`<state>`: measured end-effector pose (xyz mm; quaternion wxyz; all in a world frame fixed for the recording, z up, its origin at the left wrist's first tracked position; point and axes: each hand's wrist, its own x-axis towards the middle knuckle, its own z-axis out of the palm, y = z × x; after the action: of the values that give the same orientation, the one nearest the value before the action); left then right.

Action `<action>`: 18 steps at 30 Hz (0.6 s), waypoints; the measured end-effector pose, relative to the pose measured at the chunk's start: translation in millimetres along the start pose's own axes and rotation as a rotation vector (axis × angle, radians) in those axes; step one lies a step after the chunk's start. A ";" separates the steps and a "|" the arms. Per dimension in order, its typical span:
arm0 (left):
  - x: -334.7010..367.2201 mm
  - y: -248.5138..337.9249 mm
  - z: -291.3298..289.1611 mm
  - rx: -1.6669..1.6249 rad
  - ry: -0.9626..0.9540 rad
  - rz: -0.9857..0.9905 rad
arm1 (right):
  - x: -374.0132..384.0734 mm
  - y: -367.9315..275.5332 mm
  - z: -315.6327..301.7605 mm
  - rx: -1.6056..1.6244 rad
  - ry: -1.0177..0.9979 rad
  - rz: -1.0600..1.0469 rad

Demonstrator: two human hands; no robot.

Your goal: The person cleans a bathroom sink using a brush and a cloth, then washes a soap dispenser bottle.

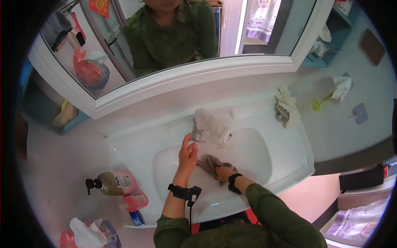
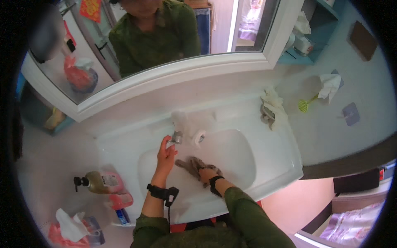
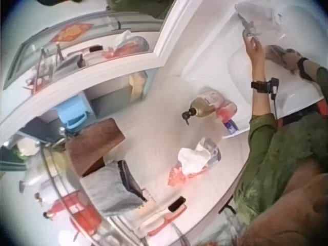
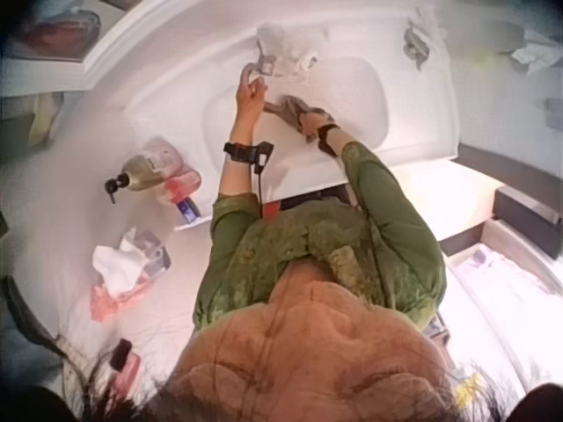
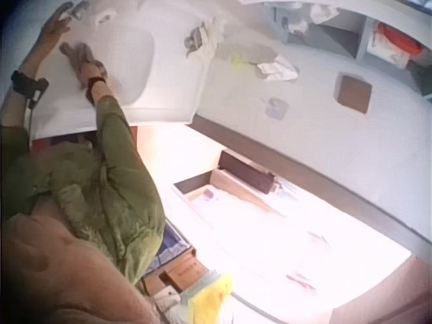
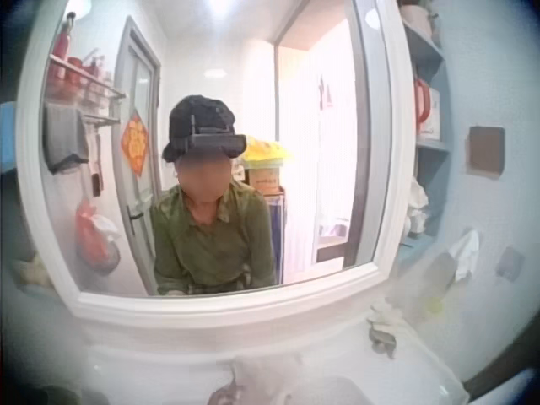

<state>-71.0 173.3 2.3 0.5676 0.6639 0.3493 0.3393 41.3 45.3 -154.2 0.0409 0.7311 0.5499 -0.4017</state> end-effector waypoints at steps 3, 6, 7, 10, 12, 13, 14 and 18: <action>9.8 3.9 -11.9 0.172 -0.075 -0.084 | -31.5 1.6 -37.5 0.213 0.007 -0.032; 9.2 -11.4 7.2 0.200 -0.053 0.100 | -52.1 43.1 -45.2 0.834 0.222 -0.104; 2.9 -22.1 -3.0 0.210 -0.041 0.090 | -59.7 25.9 -53.5 1.172 0.257 -0.036; -5.9 -29.5 -2.5 0.210 0.005 0.184 | -75.1 20.2 -60.5 1.535 0.303 0.057; -12.7 -21.5 1.3 0.279 0.040 0.115 | -85.6 3.9 -64.2 1.875 0.428 0.079; -13.0 -20.7 3.3 0.285 0.047 0.118 | -89.1 0.2 -60.8 1.976 0.467 0.113; -13.0 -19.7 4.5 0.281 0.059 0.134 | -93.0 0.5 -56.9 1.978 0.451 0.107; -11.4 -6.7 5.0 0.409 0.021 0.009 | -110.9 16.6 -45.7 1.936 0.354 0.046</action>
<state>-73.3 161.8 -5.6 0.4157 0.7632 0.4141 0.2708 71.9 -23.8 -59.6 -0.6509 0.5088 -0.0330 -0.5624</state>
